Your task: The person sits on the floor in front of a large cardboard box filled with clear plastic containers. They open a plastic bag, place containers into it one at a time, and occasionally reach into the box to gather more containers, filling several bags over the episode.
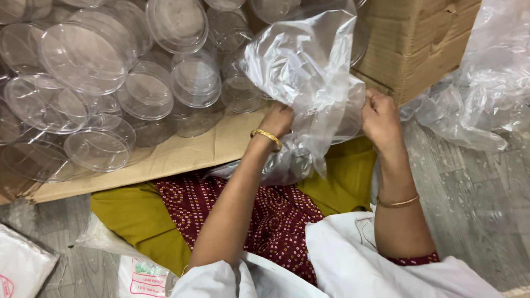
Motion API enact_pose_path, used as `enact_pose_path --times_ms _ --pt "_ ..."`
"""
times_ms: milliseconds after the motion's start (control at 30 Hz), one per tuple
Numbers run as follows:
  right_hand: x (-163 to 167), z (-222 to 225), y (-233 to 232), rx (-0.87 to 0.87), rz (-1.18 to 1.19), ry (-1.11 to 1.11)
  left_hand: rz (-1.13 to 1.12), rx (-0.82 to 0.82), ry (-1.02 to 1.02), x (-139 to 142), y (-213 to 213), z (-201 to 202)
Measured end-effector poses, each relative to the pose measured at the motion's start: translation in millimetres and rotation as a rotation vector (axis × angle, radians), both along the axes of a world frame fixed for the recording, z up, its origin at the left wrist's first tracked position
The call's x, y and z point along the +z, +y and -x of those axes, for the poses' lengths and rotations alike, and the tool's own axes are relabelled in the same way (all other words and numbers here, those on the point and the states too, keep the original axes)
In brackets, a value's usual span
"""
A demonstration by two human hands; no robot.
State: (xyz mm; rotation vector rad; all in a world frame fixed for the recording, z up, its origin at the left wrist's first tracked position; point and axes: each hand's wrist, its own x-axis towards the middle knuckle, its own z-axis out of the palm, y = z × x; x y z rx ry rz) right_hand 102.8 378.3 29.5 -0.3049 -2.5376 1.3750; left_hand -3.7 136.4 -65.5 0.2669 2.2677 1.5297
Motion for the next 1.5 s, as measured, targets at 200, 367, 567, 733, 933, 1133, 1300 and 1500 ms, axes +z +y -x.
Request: enact_pose_path --times_ms 200,367,567,733,933,1133,1300,1500 --pt "-15.9 -4.5 0.1 0.200 0.414 0.174 -0.239 0.007 0.248 31.8 -14.1 -12.4" --pt "2.8 -23.4 -25.4 0.504 1.350 0.183 -0.492 -0.149 0.361 102.5 -8.2 -17.6" --pt "44.8 -40.8 -79.4 0.812 1.510 0.067 -0.176 -0.138 0.365 120.0 17.7 -0.7" --pt "45.6 -28.7 -44.6 0.628 1.489 0.339 -0.693 0.005 -0.036 103.1 12.1 -5.3" --pt "4.1 -5.5 131.8 0.008 1.397 0.811 -0.825 0.062 -0.028 77.0 -12.2 -24.6" --pt "-10.2 8.5 255.4 -0.367 1.519 0.817 -0.526 0.070 0.033 62.8 -4.7 -4.3" --pt "32.8 43.2 233.6 -0.118 1.464 0.771 -0.595 0.077 0.155 60.9 -5.9 -6.5" --pt "56.3 37.0 54.4 0.281 0.666 0.507 -0.619 0.028 0.248 71.8 -3.8 -14.3"
